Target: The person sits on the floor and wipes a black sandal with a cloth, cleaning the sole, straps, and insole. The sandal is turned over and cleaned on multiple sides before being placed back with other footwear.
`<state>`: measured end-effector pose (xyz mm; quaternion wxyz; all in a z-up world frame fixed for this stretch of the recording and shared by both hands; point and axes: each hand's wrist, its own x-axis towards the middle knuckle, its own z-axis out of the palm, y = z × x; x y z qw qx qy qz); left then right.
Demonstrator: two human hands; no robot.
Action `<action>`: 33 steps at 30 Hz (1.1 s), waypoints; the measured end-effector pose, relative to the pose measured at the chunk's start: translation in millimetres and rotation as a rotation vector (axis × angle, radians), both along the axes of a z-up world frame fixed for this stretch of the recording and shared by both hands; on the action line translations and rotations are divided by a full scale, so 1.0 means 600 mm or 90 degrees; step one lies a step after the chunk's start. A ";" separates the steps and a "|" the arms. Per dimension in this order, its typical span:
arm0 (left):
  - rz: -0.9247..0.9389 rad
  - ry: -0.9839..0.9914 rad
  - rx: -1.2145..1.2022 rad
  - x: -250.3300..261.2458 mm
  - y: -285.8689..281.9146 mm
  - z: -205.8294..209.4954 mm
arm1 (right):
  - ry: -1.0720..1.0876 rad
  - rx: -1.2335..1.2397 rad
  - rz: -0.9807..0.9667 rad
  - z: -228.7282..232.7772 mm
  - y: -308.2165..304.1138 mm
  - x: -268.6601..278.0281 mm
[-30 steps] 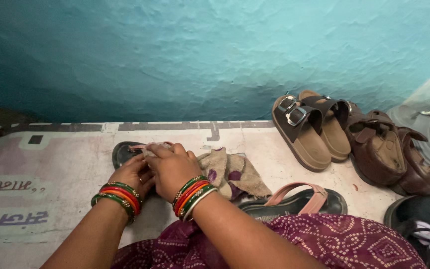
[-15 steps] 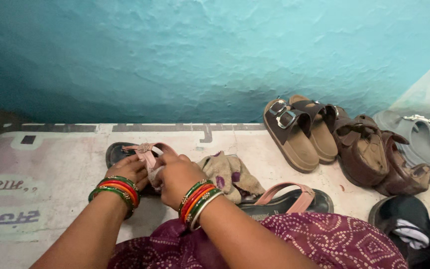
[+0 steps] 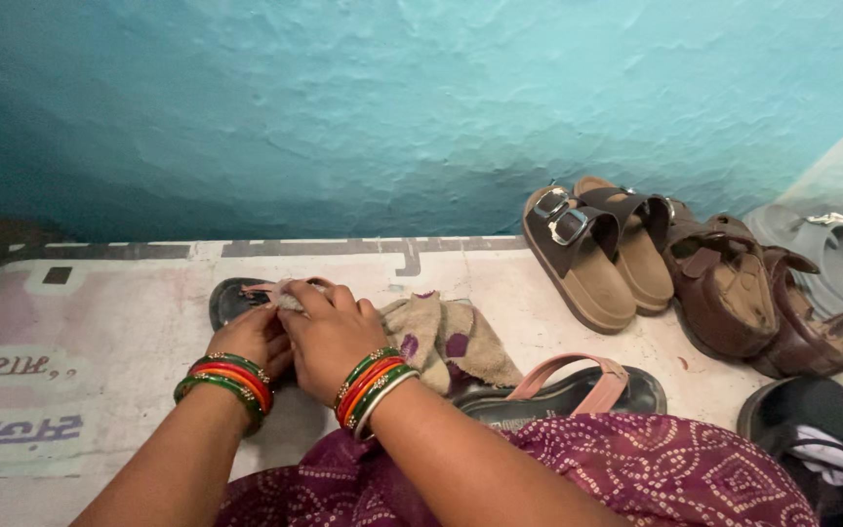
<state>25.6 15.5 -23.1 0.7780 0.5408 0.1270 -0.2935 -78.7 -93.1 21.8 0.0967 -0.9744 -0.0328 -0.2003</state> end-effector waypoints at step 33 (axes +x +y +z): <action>0.067 -0.390 0.501 -0.089 -0.027 0.011 | 0.104 0.143 -0.176 0.091 -0.085 -0.083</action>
